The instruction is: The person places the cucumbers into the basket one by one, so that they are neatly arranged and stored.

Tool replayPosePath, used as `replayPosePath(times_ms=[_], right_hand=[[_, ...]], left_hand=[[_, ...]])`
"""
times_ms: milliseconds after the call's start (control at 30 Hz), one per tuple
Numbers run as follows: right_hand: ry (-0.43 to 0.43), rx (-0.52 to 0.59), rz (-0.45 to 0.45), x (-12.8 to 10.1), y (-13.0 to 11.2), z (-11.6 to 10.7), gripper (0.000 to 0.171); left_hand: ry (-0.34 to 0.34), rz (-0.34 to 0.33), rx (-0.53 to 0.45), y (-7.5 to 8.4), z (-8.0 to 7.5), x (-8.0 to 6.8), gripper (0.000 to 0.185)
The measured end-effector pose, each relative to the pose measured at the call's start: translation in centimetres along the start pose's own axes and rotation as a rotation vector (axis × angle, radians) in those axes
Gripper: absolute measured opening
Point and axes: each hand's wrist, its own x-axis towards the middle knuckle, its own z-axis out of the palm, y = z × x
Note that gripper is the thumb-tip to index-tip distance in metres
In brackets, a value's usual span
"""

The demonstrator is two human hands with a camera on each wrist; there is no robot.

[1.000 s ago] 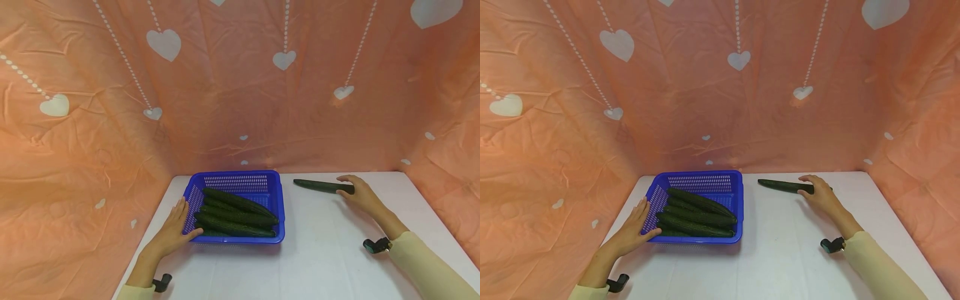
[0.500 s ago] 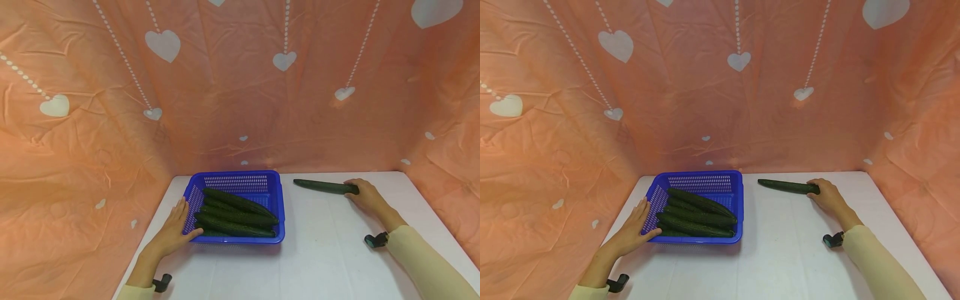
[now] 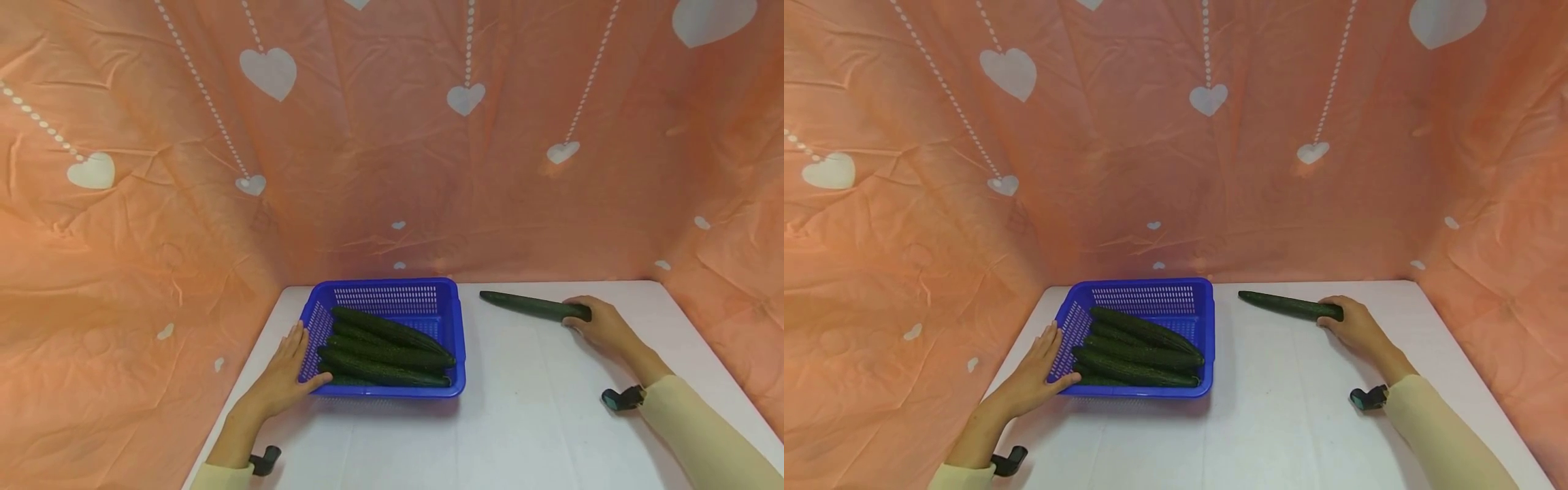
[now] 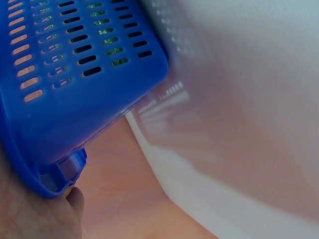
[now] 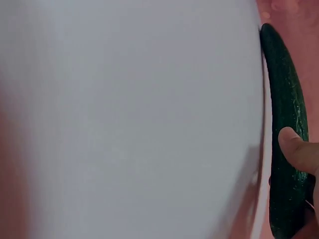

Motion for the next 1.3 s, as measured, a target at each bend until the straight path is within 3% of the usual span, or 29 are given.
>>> replayPosePath(times_ms=[433, 733, 1033, 1300], right_hand=[[0.136, -0.014, -0.049, -0.3, -3.3, -1.6, 0.038], [0.112, 0.054, -0.061, 0.6, -9.0, -1.9, 0.045], [0.138, 0.103, -0.222, 1.9, -15.0, 0.7, 0.037], [0.077, 0.138, -0.290, 3.6, -19.9, 4.3, 0.034]], left_hand=[[-0.006, 0.001, -0.002, -0.1, -0.1, 0.0, 0.113], [-0.004, -0.003, -0.013, -0.1, 0.0, -0.1, 0.113], [-0.005, -0.003, -0.008, -0.1, 0.1, 0.0, 0.113], [-0.003, -0.005, -0.014, -0.1, 0.1, 0.0, 0.113]])
